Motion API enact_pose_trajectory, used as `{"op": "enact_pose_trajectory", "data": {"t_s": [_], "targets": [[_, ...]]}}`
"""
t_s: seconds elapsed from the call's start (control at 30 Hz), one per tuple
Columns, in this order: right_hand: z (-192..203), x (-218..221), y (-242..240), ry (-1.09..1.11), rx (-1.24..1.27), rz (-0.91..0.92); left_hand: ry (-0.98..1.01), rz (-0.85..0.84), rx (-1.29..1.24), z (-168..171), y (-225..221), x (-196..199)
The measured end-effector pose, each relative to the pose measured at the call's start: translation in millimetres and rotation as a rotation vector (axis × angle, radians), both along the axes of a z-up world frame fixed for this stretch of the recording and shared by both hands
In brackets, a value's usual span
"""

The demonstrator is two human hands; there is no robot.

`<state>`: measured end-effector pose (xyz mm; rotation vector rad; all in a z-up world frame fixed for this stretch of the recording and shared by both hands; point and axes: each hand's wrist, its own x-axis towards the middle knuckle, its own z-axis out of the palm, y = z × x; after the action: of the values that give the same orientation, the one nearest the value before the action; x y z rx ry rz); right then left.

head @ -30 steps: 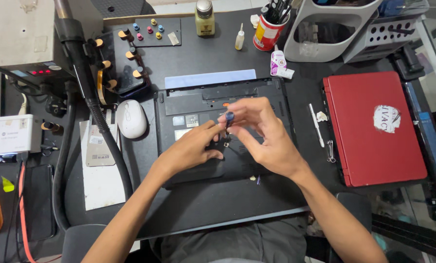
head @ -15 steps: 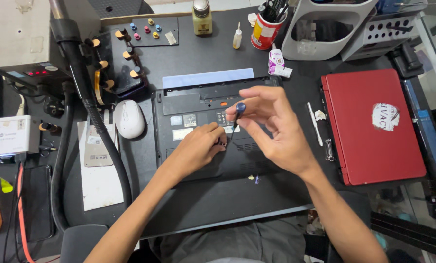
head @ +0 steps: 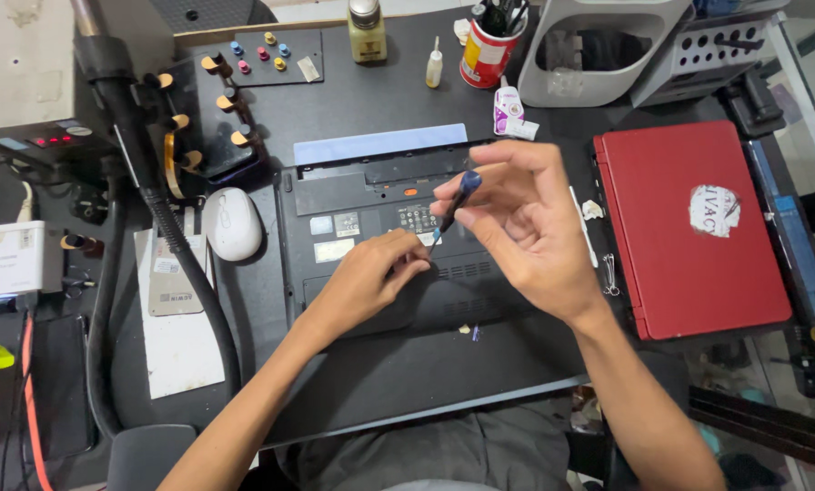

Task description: The person disassembles a laptop by removing the battery, unscrewing the bottom casing with a screwdriver, and removing internal components including the keyboard using tweezers and a plastic tool.

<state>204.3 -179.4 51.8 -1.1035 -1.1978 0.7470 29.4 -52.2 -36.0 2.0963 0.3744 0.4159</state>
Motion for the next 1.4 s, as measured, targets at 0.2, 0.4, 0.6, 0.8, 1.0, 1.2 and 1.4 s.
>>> {"op": "enact_pose_trajectory", "data": {"t_s": [0.2,0.4,0.6,0.8,1.0,1.2,1.4], "targets": [[29,48,-34,-0.131,0.137,-0.296,0.006,0.048,-0.001,4,6,-3],[43,115,-73,0.089,0.186,-0.599,0.009,0.057,0.104,8,2,32],[36,146,-94,0.073,0.190,-0.672,-0.182,-0.027,0.524,-19,-13,150],[41,157,-110,0.091,0.201,-0.725,0.008,-0.037,0.907,-58,-10,248],[46,158,-106,0.223,0.242,-0.727,0.049,-0.011,0.936,-75,3,265],[40,156,-103,0.125,0.203,-0.726,-0.138,0.052,0.843,-53,10,238],[43,152,-96,0.051,0.238,-0.739,-0.086,0.143,0.598,-34,-19,148]]}}
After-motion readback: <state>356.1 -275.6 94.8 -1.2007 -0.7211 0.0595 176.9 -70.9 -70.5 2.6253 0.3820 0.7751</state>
